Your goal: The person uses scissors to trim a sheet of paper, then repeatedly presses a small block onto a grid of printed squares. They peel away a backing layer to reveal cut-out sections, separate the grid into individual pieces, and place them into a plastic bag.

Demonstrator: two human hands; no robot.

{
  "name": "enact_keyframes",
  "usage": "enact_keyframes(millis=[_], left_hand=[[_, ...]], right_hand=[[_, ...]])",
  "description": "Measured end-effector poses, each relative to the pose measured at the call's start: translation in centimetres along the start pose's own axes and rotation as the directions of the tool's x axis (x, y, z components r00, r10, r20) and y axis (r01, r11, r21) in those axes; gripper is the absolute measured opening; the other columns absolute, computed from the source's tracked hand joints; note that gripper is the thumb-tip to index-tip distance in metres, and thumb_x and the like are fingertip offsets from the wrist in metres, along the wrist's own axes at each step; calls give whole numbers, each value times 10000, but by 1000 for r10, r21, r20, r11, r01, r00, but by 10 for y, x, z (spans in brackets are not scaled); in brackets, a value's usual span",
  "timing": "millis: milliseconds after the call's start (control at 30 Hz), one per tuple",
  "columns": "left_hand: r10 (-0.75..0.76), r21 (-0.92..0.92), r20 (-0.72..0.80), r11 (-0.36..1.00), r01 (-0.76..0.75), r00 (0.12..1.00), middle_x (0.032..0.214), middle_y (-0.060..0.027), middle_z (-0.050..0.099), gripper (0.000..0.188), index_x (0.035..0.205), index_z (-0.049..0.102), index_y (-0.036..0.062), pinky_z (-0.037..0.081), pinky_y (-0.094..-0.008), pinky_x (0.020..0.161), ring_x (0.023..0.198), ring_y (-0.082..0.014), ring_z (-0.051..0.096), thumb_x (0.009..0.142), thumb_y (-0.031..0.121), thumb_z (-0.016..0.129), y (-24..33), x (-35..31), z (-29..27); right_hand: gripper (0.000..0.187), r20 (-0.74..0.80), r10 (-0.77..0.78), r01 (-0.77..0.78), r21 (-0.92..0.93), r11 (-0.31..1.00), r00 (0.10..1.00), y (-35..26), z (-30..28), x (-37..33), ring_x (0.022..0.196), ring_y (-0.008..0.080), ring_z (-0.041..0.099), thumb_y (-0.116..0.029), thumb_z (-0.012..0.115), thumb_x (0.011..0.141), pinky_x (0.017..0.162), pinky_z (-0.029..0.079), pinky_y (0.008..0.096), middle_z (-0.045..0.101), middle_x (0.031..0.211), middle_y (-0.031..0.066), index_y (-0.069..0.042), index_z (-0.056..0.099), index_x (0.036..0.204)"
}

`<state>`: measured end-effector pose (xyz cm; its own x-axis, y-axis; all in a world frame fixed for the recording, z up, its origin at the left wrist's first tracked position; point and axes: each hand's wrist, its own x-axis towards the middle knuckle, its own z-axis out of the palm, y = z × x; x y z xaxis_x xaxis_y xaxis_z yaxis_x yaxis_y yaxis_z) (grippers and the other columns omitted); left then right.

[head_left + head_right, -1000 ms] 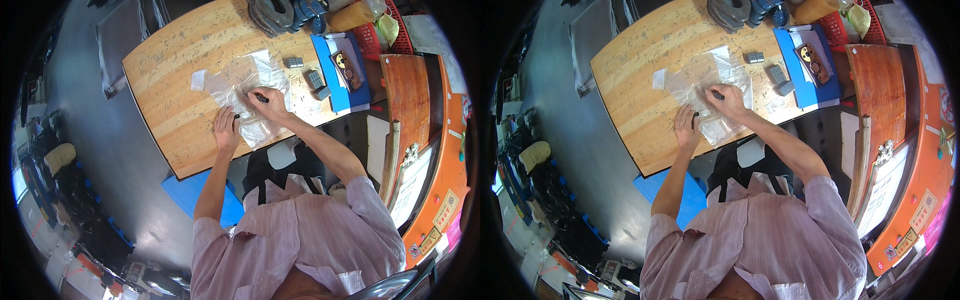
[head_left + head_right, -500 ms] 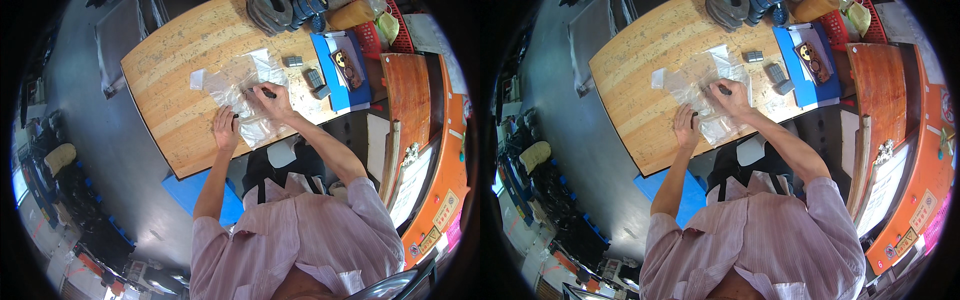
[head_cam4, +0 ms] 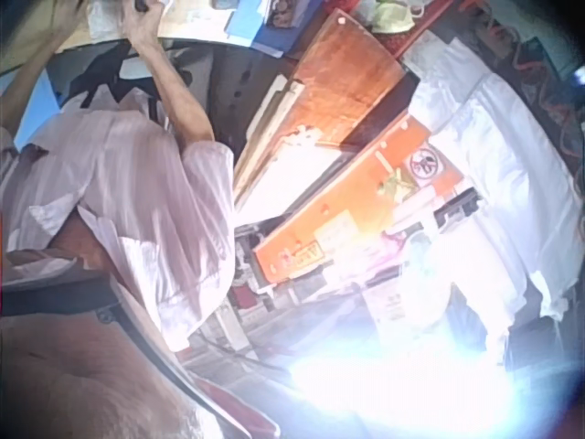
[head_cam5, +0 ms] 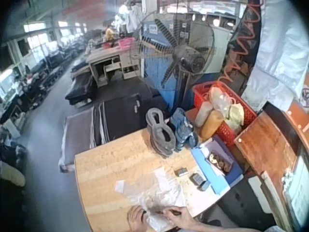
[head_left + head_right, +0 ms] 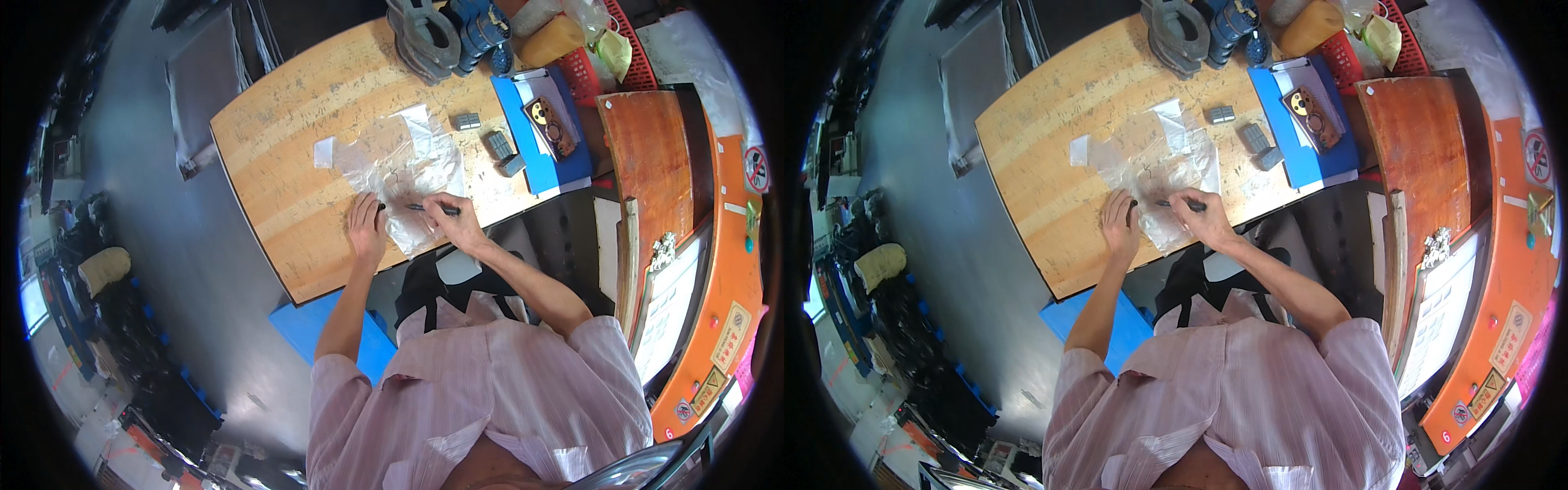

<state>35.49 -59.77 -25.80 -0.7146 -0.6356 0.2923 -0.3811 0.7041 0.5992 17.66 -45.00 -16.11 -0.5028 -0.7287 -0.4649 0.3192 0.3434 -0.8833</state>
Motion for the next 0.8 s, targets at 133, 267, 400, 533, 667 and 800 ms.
enact_keyframes(millis=[133,267,400,533,667,800], left_hand=[[-114,-129,58,984,121,992,1084,-149,714,252,1163,730,23,530,-455,870,998,-354,682,912,24,717,41,-2,-30],[-183,-262,169,939,223,968,987,-169,721,263,1201,729,-2,554,-425,819,922,-363,698,941,18,698,81,6,-54],[-181,-344,240,903,258,954,1004,-179,721,266,1210,728,5,557,-432,798,888,-363,704,948,36,692,100,19,-69],[82,-226,382,974,7,920,1004,-184,716,226,1152,721,8,550,-466,788,914,-405,694,949,108,708,110,32,-85],[162,-227,635,974,-19,755,943,-214,679,159,1049,685,-12,540,-494,772,909,-449,671,981,131,671,121,29,-99],[173,-231,643,973,-26,746,948,-216,688,192,1042,685,-11,537,-496,758,890,-434,680,1007,176,661,134,5,-94]], right_hand=[[247,-6,-64,64,27,998,998,-21,-1,-26,734,67,581,-194,703,1033,666,497,249,692,851,12,42,753,1086],[273,33,-129,130,-33,991,991,-38,-2,-43,754,67,584,-214,698,1029,676,500,250,697,862,19,48,751,1085],[248,43,-146,149,-79,986,988,-47,-11,-52,767,79,607,-177,697,1011,697,521,260,709,860,26,54,757,1080],[242,150,-257,282,-183,942,955,-52,-27,-53,788,107,641,-172,695,1000,733,544,279,722,861,37,56,760,1051],[260,209,-42,73,-144,987,977,-47,-40,-60,721,116,671,-210,715,988,675,560,273,727,830,71,45,758,964],[286,102,200,-210,92,973,974,-25,-35,-87,612,121,665,-239,735,987,532,525,246,686,739,57,32,722,899]])
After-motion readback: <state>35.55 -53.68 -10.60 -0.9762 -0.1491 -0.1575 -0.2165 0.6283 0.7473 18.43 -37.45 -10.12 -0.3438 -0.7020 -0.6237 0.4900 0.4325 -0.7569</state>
